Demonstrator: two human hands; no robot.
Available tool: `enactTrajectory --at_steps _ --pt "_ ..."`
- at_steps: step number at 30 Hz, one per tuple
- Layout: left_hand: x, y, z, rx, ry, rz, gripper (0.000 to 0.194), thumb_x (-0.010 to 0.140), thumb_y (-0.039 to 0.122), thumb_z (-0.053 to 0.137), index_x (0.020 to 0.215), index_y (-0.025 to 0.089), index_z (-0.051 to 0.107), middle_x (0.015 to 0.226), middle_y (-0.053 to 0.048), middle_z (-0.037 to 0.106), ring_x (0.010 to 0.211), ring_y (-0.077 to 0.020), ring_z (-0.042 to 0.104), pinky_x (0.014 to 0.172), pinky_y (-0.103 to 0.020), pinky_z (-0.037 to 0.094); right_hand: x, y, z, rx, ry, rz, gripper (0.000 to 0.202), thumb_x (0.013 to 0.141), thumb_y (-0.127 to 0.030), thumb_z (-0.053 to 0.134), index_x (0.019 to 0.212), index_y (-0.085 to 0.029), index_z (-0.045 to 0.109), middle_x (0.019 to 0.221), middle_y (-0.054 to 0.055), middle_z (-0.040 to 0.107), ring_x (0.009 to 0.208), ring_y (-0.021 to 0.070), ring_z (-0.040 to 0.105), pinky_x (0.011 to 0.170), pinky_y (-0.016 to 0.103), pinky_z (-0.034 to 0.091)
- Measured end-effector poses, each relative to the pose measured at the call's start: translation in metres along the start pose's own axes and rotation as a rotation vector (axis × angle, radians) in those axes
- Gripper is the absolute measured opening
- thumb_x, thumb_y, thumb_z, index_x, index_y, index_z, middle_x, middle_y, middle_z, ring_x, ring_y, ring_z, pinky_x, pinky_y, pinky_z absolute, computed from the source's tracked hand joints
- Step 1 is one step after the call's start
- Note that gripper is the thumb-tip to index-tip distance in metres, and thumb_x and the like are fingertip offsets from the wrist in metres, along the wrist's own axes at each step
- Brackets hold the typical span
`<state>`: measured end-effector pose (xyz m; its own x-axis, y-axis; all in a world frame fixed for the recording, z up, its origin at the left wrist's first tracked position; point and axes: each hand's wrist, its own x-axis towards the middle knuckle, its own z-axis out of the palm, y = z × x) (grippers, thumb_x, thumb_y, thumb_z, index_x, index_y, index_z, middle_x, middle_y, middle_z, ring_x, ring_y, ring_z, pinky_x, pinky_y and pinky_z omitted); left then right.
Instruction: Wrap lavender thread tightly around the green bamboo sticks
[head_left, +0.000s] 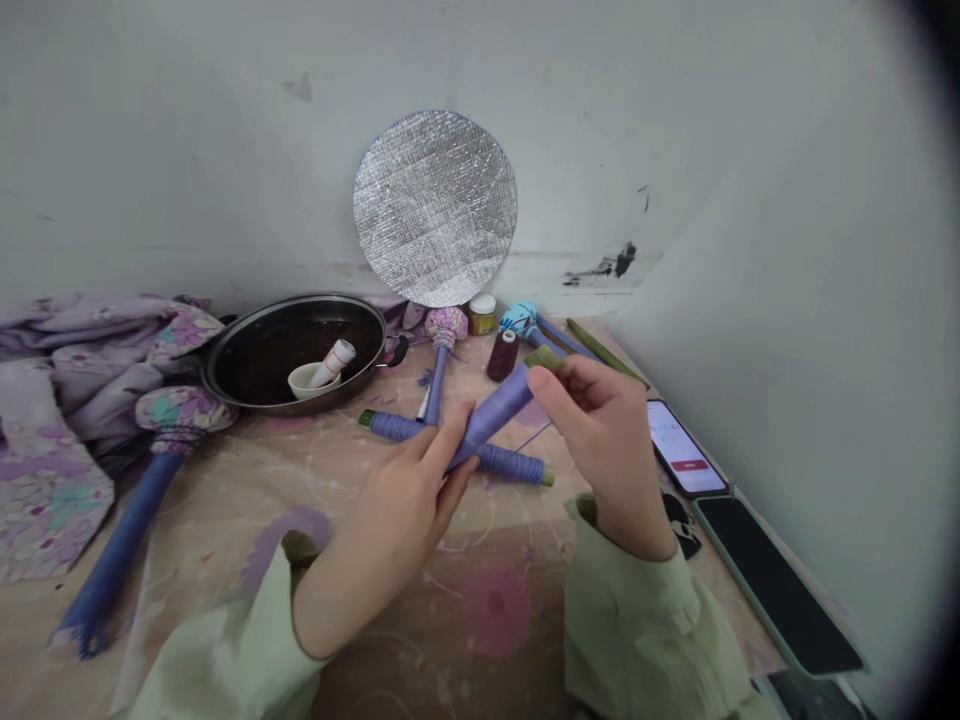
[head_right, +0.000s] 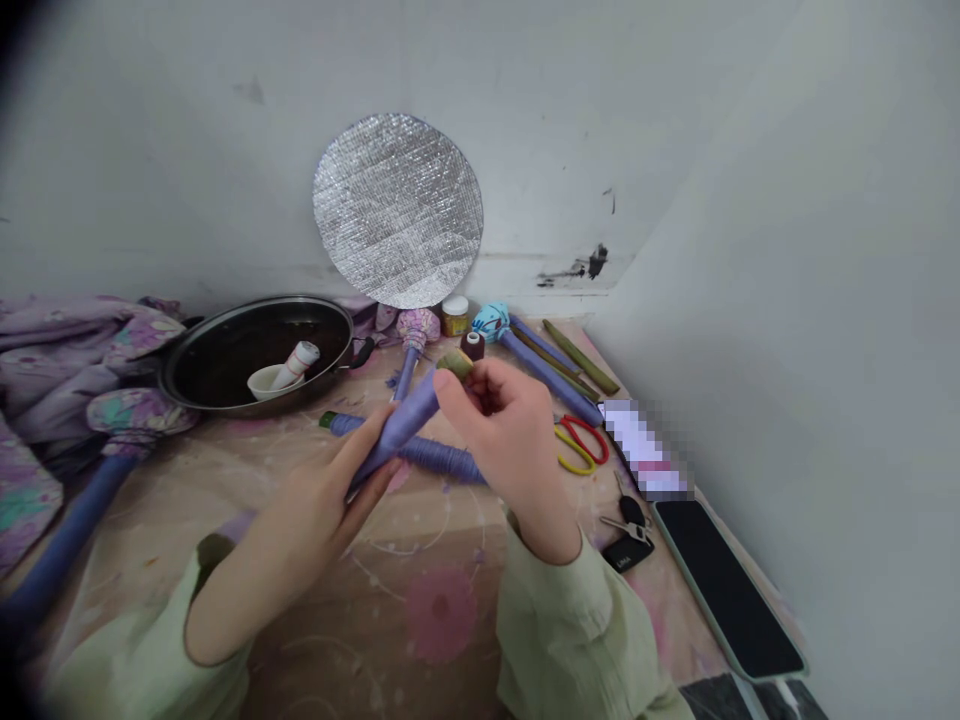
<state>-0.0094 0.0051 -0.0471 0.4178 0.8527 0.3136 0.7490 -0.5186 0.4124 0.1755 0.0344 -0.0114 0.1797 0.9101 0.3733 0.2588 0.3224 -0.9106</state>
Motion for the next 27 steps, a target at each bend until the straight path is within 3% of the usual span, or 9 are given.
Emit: enactTrajectory --at_steps 3,5,8,10,16,19,23,27 --pt "-0.003 0.001 -0.003 -0.143 -0.051 0.036 0.048 0.102 0.029 0.046 0.149 0.019 0.043 0.116 -0.015 0.072 0.102 -0.0309 0.068 0.088 -0.049 0.057 0.001 0.002 -0.003 0.031 -0.031 -0.024 0.030 0.079 -0.026 0.068 0.056 -0.021 0.049 0.053 -0.006 0.039 0.050 0.0085 0.033 0.046 0.025 0.026" --pt "-0.004 0.002 -0.008 -0.339 -0.135 0.035 0.051 0.102 0.032 0.048 0.152 0.025 0.041 0.119 -0.011 0.071 0.104 -0.0274 0.068 0.091 -0.045 0.057 0.001 0.003 -0.006 0.078 -0.051 -0.040 0.029 0.079 -0.024 0.068 0.057 -0.020 0.050 0.053 -0.006 0.039 0.050 0.0087 0.033 0.047 0.025 0.025" --pt "-0.006 0.003 -0.015 -0.660 -0.309 -0.012 0.060 0.104 0.035 0.047 0.159 0.035 0.026 0.110 -0.006 0.071 0.084 -0.0190 0.070 0.077 -0.033 0.060 0.000 0.004 -0.009 0.197 -0.084 -0.063 0.025 0.082 -0.024 0.068 0.061 -0.020 0.054 0.053 -0.007 0.041 0.050 0.0090 0.033 0.047 0.026 0.026" --pt "-0.007 0.003 -0.016 -0.756 -0.356 -0.034 0.064 0.104 0.036 0.046 0.162 0.037 0.018 0.101 -0.003 0.071 0.071 -0.0162 0.066 0.066 -0.030 0.059 -0.001 0.003 -0.011 0.269 -0.108 -0.075 0.020 0.083 -0.025 0.069 0.066 -0.020 0.059 0.055 -0.006 0.043 0.050 0.0091 0.034 0.047 0.026 0.028" --pt "-0.010 0.001 -0.011 -0.501 -0.201 0.014 0.067 0.105 0.033 0.046 0.162 0.045 0.012 0.119 -0.002 0.070 0.081 -0.0157 0.065 0.083 -0.034 0.058 -0.002 0.002 -0.011 0.256 -0.147 -0.064 0.014 0.081 -0.018 0.068 0.069 -0.019 0.062 0.059 -0.006 0.048 0.054 0.0090 0.038 0.049 0.024 0.032" --pt "-0.010 0.001 -0.006 -0.389 -0.099 0.108 0.070 0.105 0.027 0.045 0.162 0.045 0.007 0.127 -0.004 0.068 0.092 -0.0173 0.068 0.088 -0.035 0.059 -0.002 0.002 -0.007 0.274 -0.131 -0.079 0.015 0.083 -0.021 0.066 0.069 -0.019 0.061 0.059 -0.006 0.047 0.055 0.0095 0.039 0.050 0.024 0.034" --pt "-0.010 0.002 0.005 -0.214 0.015 0.166 0.074 0.104 0.019 0.042 0.163 0.038 0.002 0.108 -0.006 0.071 0.088 -0.0226 0.072 0.075 -0.037 0.062 -0.004 0.001 0.000 0.258 -0.084 -0.085 0.019 0.085 -0.022 0.064 0.067 -0.019 0.057 0.059 -0.006 0.046 0.055 0.0094 0.040 0.050 0.023 0.036" --pt "-0.011 0.002 0.013 -0.050 0.085 0.150 0.077 0.103 0.016 0.042 0.163 0.036 -0.001 0.106 -0.008 0.070 0.083 -0.0248 0.073 0.072 -0.041 0.063 -0.006 0.003 0.004 0.264 -0.074 -0.067 0.011 0.084 -0.019 0.063 0.073 -0.020 0.060 0.065 -0.005 0.050 0.057 0.0097 0.044 0.051 0.022 0.039"
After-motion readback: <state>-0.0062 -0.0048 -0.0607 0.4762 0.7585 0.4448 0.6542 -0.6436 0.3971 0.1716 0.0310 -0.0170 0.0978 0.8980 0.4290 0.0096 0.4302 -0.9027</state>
